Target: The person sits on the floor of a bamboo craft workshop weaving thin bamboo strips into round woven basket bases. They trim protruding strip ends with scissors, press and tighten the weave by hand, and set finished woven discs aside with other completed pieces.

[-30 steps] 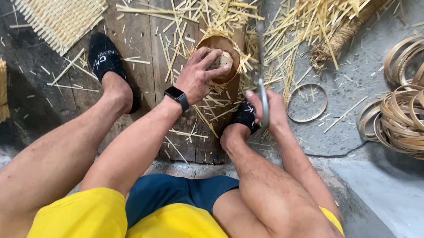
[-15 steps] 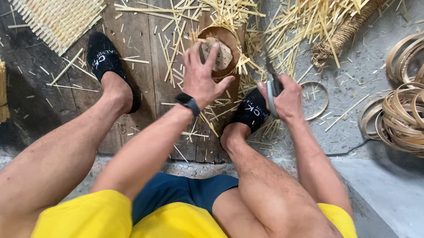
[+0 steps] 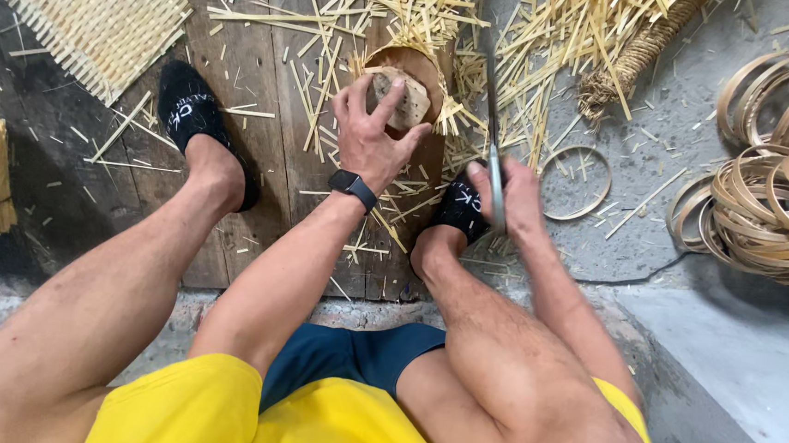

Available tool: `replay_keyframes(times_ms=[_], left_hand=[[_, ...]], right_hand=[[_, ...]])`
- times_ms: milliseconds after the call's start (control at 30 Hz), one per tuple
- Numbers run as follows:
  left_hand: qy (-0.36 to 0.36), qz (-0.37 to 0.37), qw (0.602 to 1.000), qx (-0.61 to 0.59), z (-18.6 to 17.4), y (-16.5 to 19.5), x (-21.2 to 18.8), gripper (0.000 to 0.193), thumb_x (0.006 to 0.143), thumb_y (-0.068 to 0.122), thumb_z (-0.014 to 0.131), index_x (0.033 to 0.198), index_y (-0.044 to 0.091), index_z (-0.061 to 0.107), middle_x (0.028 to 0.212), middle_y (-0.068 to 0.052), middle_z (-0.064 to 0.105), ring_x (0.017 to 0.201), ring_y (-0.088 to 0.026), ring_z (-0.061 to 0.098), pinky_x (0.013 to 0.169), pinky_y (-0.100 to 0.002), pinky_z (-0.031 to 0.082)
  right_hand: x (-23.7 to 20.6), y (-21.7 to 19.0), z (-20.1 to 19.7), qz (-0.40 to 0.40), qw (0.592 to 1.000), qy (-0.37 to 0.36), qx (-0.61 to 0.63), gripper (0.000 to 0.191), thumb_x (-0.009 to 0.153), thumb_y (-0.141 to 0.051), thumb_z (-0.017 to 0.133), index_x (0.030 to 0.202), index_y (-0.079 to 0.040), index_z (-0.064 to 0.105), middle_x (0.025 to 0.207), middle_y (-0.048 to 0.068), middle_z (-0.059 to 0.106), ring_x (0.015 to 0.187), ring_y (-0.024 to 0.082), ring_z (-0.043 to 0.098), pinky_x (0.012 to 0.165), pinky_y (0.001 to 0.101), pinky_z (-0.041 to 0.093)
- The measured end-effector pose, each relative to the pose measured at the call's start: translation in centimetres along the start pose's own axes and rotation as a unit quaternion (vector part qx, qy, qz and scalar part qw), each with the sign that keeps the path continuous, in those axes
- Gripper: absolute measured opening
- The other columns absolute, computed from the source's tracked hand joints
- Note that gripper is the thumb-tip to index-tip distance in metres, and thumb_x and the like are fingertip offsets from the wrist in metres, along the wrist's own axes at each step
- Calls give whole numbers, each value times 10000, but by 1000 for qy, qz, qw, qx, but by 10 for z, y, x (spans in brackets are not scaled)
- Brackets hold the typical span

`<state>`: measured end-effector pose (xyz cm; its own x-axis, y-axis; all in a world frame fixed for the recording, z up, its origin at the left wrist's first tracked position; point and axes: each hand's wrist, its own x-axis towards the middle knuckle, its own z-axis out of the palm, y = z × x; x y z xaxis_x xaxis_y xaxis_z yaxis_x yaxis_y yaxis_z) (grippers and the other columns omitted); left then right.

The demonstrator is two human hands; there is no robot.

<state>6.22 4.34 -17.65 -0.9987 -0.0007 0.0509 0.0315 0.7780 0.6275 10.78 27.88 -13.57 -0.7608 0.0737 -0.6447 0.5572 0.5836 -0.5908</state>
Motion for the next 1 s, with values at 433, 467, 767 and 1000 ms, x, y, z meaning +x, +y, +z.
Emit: replay_keyframes(times_ms=[433, 467, 767, 1000], left_hand=[[-68, 86, 994, -12, 3, -1, 6, 614, 683, 238, 886, 1271, 201, 713, 1465, -158, 481, 1345, -438, 411, 1095, -528, 468], [-80, 85, 993, -24, 1, -3, 9, 604, 686, 237, 887, 1264, 199, 717, 1467, -151, 486, 1348, -435, 413, 1106, -527, 470], [-140, 128, 981, -39, -17, -6, 29, 649, 641, 201, 905, 1258, 173, 705, 1491, -185, 466, 1381, -433, 383, 1148, -523, 427], [-56, -16, 997, -47, 8, 12, 19, 709, 735, 173, 910, 1356, 133, 570, 1368, -182, 508, 1316, -362, 499, 1149, -466, 466]], right_hand=[[69, 54, -29, -108, 904, 47, -411, 183, 996, -226, 597, 1025, -50, 558, 976, 133, 549, 863, 245, 562, 723, 429, 489], [72, 55, -34, -143, 898, 68, -411, 142, 980, -200, 606, 1001, -65, 568, 953, 115, 550, 841, 229, 556, 708, 420, 482], [102, 42, -24, -250, 849, 146, -442, 156, 904, -197, 635, 854, -70, 562, 796, 75, 522, 695, 199, 514, 575, 358, 444], [101, 38, -40, -355, 799, 214, -435, 409, 822, -433, 728, 818, -55, 573, 727, 89, 513, 634, 214, 498, 540, 354, 449]])
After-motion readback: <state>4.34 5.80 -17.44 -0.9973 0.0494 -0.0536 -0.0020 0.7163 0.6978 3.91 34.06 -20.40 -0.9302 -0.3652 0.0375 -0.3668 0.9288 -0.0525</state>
